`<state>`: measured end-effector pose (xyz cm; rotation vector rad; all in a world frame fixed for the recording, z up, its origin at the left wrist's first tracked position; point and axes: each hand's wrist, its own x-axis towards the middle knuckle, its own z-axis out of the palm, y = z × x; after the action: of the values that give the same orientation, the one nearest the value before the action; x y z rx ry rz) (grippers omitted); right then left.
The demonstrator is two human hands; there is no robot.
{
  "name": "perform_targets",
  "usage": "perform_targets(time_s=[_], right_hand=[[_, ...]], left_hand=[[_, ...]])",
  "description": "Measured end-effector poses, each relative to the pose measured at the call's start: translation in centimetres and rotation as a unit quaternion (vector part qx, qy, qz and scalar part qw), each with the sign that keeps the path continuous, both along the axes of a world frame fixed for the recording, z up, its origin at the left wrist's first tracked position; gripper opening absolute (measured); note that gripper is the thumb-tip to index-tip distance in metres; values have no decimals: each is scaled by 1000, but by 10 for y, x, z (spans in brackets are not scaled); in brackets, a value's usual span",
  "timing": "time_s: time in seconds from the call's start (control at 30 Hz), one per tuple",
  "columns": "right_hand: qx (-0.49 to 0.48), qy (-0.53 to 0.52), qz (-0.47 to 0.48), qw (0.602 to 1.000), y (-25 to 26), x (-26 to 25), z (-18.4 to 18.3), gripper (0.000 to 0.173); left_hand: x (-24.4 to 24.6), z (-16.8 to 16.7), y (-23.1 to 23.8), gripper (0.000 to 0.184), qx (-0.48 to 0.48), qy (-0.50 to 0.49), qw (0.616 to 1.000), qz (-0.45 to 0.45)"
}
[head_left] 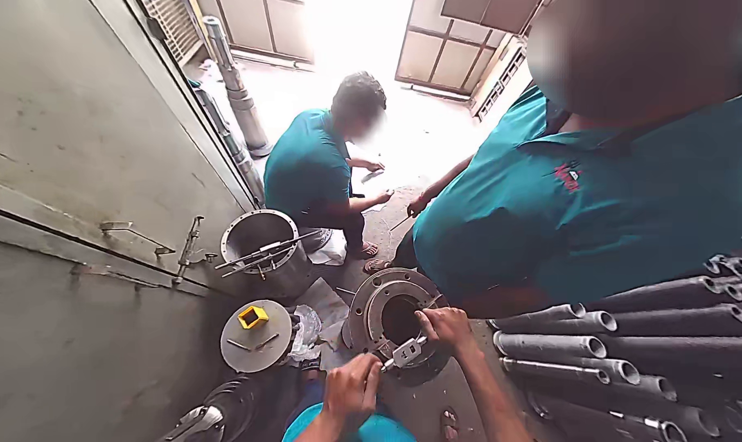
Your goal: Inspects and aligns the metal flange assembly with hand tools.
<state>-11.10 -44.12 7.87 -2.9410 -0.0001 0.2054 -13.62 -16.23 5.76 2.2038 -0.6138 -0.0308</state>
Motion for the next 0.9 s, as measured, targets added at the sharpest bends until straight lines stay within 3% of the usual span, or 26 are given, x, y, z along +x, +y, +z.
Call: perform_targets(time_s=[0.1, 0.2, 0.27, 0.37, 0.47, 0.53, 0.57, 0.6, 0.67, 0.73, 0.8, 0.9], right_hand=[[45, 52, -166, 984, 20, -52, 7, 75], [82, 32, -278, 957, 83, -122, 16, 66], [104, -19, -313, 944, 120, -139, 13, 61], [235, -7, -355, 905, 160, -143, 16, 54], [252, -25, -386, 887, 177, -142, 9, 41], [115, -77, -383, 913, 176, -141, 1, 36], [28, -104, -371, 922, 163, -138, -5, 37], [-39, -122, -353, 927, 143, -136, -9, 38], [-102, -143, -282, 943, 90, -124, -15, 44], [-95, -122, -194, 969, 40, -94, -16, 47], [-59, -14, -100, 993, 6, -60, -7, 43], [-3, 230, -84, 970, -2, -41, 15, 37]], left_hand=[[64, 4, -14, 46, -148, 113, 979, 84], [128, 7, -60, 39, -281, 218, 932, 71], [147, 4, -86, 41, -298, 269, 916, 12], [159, 15, -116, 47, -271, 317, 902, -115], [163, 16, -128, 45, -241, 202, 925, -211], [162, 9, -112, 43, -84, 50, 948, -303], [162, 11, -101, 46, 19, 7, 942, -336], [159, 12, -86, 52, 103, -11, 933, -344], [140, 9, -41, 57, 181, -12, 930, -320], [100, 12, -4, 58, 210, 20, 935, -286], [59, 17, 13, 55, 207, 49, 950, -228], [49, 0, 4, 49, 50, 10, 996, -66]])
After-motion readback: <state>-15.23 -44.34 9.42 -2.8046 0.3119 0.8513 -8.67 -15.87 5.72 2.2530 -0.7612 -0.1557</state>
